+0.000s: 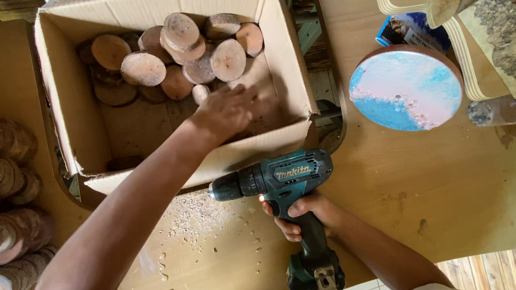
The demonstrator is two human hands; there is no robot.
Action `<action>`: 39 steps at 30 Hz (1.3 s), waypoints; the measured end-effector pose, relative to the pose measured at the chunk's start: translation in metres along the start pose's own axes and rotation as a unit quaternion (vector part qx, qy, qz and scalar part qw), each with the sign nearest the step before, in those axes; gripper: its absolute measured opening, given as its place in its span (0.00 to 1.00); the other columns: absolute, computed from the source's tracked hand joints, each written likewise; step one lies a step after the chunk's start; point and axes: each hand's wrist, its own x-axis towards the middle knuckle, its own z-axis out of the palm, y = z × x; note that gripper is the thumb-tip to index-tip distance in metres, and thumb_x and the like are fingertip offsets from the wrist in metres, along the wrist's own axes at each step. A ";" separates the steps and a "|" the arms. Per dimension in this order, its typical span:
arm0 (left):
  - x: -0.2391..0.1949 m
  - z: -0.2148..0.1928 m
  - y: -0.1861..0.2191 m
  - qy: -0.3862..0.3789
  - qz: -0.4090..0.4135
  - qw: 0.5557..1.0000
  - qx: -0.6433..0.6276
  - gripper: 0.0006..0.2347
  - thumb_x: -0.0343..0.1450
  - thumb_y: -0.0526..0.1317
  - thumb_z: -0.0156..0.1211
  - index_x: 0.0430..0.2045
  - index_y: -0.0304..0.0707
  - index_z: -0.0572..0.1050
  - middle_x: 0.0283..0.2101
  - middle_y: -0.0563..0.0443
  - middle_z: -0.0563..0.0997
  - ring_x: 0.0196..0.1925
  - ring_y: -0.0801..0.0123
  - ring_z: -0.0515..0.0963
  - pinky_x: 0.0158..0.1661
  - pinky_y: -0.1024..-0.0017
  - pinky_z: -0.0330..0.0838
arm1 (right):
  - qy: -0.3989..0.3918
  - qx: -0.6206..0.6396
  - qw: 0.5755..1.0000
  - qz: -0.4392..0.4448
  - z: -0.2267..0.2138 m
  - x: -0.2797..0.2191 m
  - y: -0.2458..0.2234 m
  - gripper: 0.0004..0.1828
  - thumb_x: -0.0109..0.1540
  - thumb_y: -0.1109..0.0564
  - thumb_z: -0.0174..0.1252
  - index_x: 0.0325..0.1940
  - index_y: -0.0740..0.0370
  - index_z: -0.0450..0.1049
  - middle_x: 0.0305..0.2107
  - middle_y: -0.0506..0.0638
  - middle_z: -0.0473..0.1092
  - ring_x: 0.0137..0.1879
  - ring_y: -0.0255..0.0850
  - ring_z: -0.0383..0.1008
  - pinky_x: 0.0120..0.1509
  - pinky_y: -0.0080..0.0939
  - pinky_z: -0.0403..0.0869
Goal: The person drills holes through small circular wood disks using a power drill.
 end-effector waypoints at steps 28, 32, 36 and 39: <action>0.016 0.048 -0.022 0.007 0.081 0.994 -0.079 0.16 0.69 0.31 0.35 0.48 0.54 0.64 0.48 0.43 0.66 0.48 0.47 0.74 0.44 0.53 0.69 | 0.003 -0.012 1.000 0.008 0.008 0.001 -0.008 0.25 0.47 0.57 0.51 0.45 0.71 0.57 0.15 0.55 0.59 0.19 0.40 0.60 0.23 0.41 0.66; 0.051 0.083 -0.032 -0.029 0.042 0.999 0.011 0.15 0.68 0.34 0.37 0.43 0.64 0.60 0.50 0.52 0.65 0.50 0.58 0.72 0.41 0.55 0.71 | 0.011 -0.005 1.000 -0.008 0.000 0.000 -0.002 0.25 0.46 0.59 0.50 0.47 0.69 0.58 0.24 0.58 0.63 0.19 0.41 0.62 0.22 0.43 0.67; 0.050 0.078 -0.024 0.030 0.037 0.999 0.014 0.10 0.67 0.34 0.38 0.36 0.51 0.68 0.43 0.55 0.70 0.41 0.59 0.77 0.33 0.54 0.73 | 0.001 -0.003 1.000 -0.007 -0.005 0.001 0.004 0.25 0.47 0.59 0.51 0.47 0.70 0.57 0.23 0.58 0.62 0.19 0.41 0.61 0.22 0.42 0.66; 0.048 0.095 -0.039 0.122 0.051 0.991 0.031 0.08 0.66 0.35 0.38 0.32 0.47 0.68 0.38 0.54 0.68 0.36 0.59 0.79 0.30 0.59 0.74 | 0.007 -0.003 1.000 -0.022 -0.004 0.001 0.004 0.26 0.47 0.59 0.51 0.47 0.71 0.57 0.25 0.59 0.63 0.19 0.40 0.62 0.21 0.43 0.67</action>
